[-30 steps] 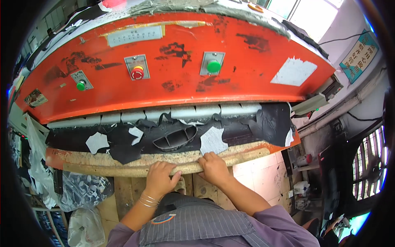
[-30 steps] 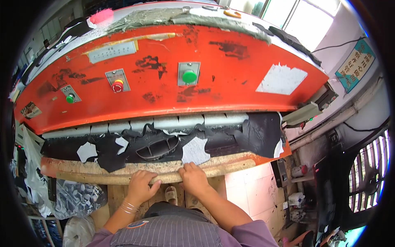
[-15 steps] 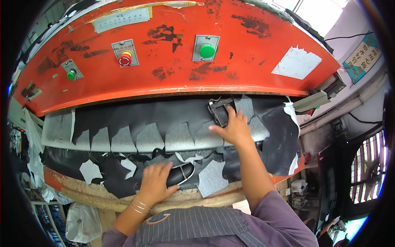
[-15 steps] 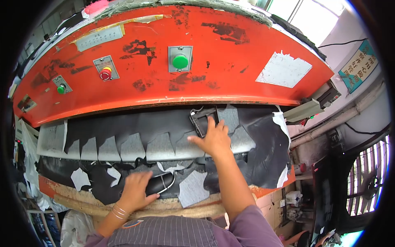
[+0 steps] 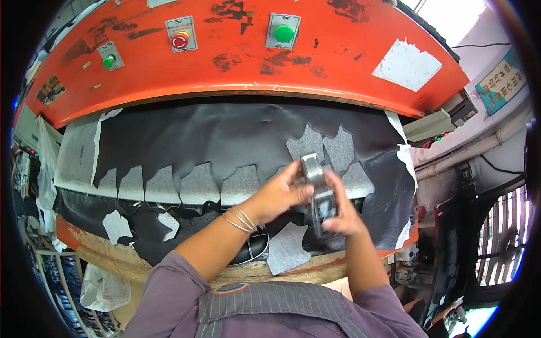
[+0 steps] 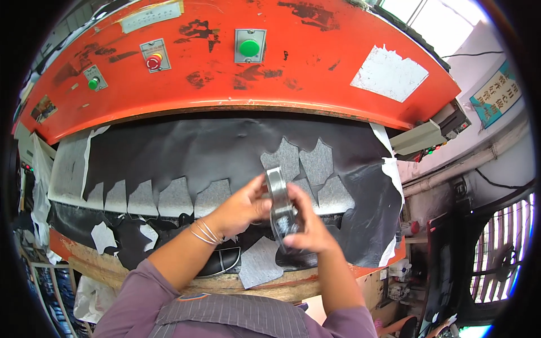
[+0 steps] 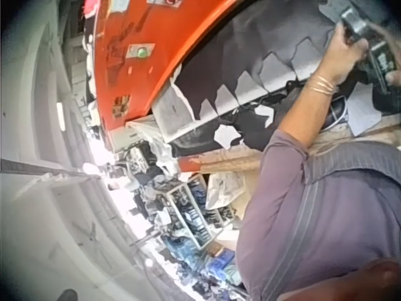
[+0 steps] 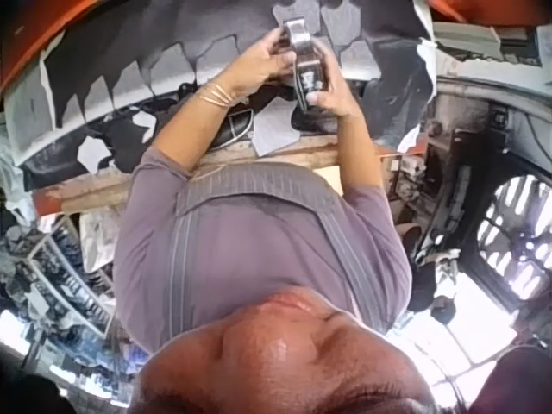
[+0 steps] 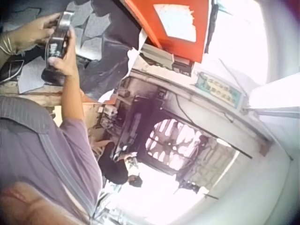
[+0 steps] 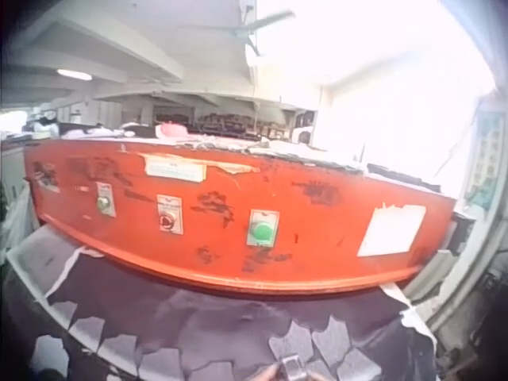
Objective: Using a hydraulic press machine and metal dies to cut shoe components from leather sheets.
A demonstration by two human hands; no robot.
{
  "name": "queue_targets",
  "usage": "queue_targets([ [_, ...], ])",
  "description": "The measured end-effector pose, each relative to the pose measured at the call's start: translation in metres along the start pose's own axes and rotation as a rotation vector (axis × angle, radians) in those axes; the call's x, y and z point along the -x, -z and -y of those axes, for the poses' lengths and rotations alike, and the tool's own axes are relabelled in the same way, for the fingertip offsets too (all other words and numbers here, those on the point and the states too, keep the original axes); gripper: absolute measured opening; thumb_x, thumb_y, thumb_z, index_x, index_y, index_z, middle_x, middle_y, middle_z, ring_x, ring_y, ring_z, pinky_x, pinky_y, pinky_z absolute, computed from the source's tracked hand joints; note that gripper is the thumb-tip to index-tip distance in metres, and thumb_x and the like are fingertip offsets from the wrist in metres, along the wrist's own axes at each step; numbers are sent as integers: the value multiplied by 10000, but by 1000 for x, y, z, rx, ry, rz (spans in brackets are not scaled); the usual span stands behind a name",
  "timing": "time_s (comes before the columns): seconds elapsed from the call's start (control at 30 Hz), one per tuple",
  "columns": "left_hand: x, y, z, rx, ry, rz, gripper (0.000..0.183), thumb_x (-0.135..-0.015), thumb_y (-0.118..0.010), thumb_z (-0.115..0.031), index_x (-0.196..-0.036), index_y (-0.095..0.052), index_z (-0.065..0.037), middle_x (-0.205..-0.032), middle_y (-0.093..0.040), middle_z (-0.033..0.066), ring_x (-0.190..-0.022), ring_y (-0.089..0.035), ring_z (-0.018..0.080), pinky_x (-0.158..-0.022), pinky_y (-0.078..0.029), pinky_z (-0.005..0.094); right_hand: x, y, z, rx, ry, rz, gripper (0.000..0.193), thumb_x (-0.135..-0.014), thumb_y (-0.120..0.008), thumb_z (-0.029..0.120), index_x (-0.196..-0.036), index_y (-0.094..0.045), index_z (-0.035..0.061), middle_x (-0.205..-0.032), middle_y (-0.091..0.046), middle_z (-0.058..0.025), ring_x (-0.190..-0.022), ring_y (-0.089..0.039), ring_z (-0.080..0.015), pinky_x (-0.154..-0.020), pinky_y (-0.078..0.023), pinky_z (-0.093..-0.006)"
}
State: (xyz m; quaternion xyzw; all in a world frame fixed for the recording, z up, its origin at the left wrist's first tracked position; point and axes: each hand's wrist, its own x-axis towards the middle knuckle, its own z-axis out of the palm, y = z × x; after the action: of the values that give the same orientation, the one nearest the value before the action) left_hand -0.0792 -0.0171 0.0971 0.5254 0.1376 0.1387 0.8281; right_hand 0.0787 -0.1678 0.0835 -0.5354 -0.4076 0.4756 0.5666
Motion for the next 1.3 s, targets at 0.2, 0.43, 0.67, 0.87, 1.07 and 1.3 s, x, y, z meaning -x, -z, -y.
queue_targets([
  [0.2,54,13,27,90,148,14,841,-831,-729,-269,-1468,-205,-105,-1338,-426,154,-1189,-474,219,-951,-450,349,19,-60,-1,281,-74,143,979,-591,-819,339,-1380,-327,34,-1282,-364,-191,-1242,-380,-334,-1041,-326,-432],
  [0.43,115,44,28,48,-23,-152,893,-758,-771,-410,-1414,-282,-52,-1258,-490,116,-1177,-491,195,-953,-449,342,-16,-100,17,588,-16,483,989,-625,-776,475,-1379,-316,30,-1170,-385,-237,-1153,-427,-407,-982,-381,-428],
  [0.67,134,43,25,187,-289,-559,455,-791,-768,-184,-1130,-513,-21,-974,-616,55,-881,-600,122,-784,-508,253,-28,-136,-1,253,-64,532,974,-614,-811,439,-1377,-338,63,-1206,-387,-205,-1180,-417,-360,-1001,-367,-412],
  [0.87,163,87,9,-50,-230,-872,158,-888,-653,-136,-848,-519,-62,-668,-555,5,-567,-500,67,-508,-417,212,-63,-132,26,618,-96,212,908,-585,-808,467,-1330,-442,100,-1227,-418,-271,-1186,-428,-397,-1007,-376,-430],
  [1.07,224,119,-44,-1060,242,-1034,766,-764,-726,-96,-1397,-298,-39,-760,-543,47,-675,-526,156,-643,-452,285,-140,-84,32,1137,-370,-135,896,-608,-702,606,-1335,-471,135,-1230,-435,-308,-1161,-443,-430,-953,-440,-446],
  [1.3,104,92,-29,-813,-136,-670,736,-835,-604,-106,-1448,-202,-42,-1169,-588,188,-1101,-571,280,-957,-427,397,-168,-83,24,1314,-501,-189,1004,-630,-627,754,-1379,-442,112,-1267,-461,-303,-1217,-413,-438,-978,-422,-430],
])
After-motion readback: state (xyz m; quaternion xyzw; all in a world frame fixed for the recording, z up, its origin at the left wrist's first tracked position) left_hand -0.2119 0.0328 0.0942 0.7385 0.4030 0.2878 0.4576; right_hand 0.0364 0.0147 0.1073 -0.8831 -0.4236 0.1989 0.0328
